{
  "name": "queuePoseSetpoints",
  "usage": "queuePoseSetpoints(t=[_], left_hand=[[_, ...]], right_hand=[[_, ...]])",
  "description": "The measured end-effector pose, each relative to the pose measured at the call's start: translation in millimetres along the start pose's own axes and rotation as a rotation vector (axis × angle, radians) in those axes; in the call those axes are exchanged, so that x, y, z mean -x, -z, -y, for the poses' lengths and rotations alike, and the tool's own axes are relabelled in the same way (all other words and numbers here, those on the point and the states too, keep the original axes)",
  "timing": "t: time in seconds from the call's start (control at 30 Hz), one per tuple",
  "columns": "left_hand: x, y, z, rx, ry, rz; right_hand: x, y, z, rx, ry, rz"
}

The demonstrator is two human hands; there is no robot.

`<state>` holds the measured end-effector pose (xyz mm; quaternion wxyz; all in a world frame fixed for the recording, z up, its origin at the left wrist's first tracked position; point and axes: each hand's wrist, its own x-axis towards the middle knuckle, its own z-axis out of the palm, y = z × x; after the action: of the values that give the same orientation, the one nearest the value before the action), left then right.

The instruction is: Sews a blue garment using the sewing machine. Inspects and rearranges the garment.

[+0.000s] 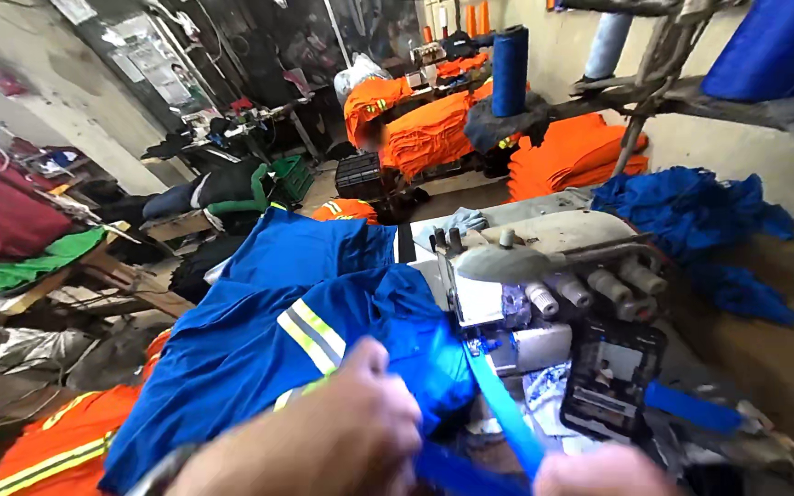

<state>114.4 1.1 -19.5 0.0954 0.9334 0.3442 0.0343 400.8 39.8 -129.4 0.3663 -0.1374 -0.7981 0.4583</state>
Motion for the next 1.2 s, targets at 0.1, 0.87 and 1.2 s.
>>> queuePoseSetpoints(t=[0.1, 0.87, 1.2], left_hand=[[16.7, -8.0, 16.7, -0.212, 0.072, -0.223], [-40.8, -169.3, -65.8, 2.075, 0.386, -0.6], [-34.1, -180.1, -63.4, 2.112, 0.433, -0.506]], right_hand=[[5.7, 1.4, -33.1, 0.196, -0.208, -0.155], [80.2, -68.0, 22.2, -0.263, -0.614, -0.162], [90.2, -82.2, 10.8, -0.139, -0.585, -0.254]])
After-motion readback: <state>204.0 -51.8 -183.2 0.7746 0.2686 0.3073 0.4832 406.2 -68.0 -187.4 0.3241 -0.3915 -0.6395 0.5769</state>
